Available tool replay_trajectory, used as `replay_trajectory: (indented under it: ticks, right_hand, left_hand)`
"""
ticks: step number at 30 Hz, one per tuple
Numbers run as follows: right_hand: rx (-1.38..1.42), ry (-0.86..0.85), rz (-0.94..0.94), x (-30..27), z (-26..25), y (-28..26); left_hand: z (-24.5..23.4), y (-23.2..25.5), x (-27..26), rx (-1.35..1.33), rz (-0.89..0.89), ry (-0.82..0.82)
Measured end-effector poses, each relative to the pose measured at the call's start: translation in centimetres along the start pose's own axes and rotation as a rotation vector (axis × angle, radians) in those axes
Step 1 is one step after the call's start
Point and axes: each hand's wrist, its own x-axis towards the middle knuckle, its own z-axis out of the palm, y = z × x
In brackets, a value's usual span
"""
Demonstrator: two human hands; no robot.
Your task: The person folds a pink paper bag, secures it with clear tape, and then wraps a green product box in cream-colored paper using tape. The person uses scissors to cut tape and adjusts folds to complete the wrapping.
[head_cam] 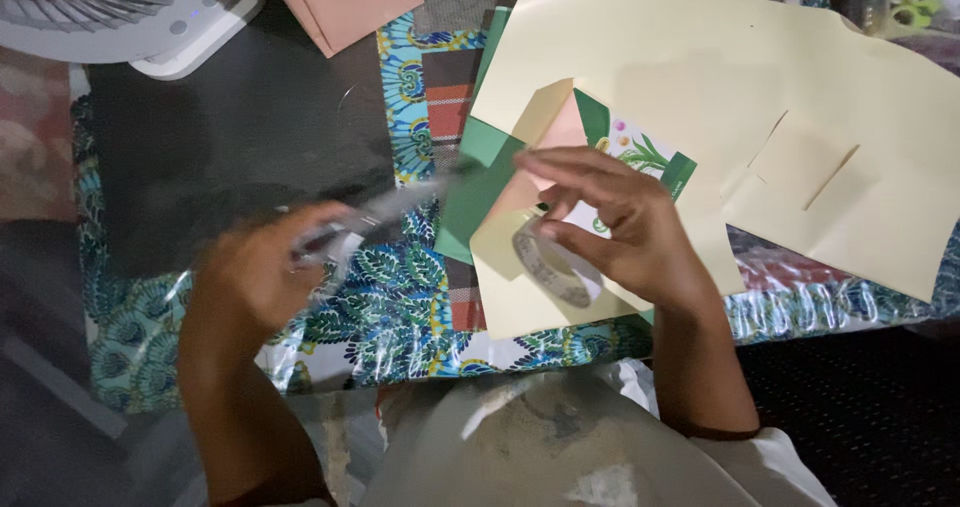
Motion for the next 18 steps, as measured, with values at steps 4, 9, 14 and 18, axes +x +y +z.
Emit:
replay_trajectory:
  ticks: [4, 9, 14, 18]
  right_hand:
    - [0.130, -0.004, 0.053, -1.4, -1.0, -1.2]
    - [0.268, 0.007, 0.078, -2.5, -1.0, -1.8]
    - [0.116, -0.101, 0.000, -4.1, -1.0, -2.2]
    - [-0.011, -0.114, 0.161, -7.0, -1.4, -2.8]
  left_hand:
    - [1.8, -3.8, 0.2, 0.175, -0.025, 0.258]
    - [2.0, -2.3, 0.8, 0.545, -0.023, 0.341]
    - [2.8, 6.5, 2.4, -0.052, 0.348, 0.339]
    - [3.7, 12.5, 5.3, -0.299, 0.612, -0.045]
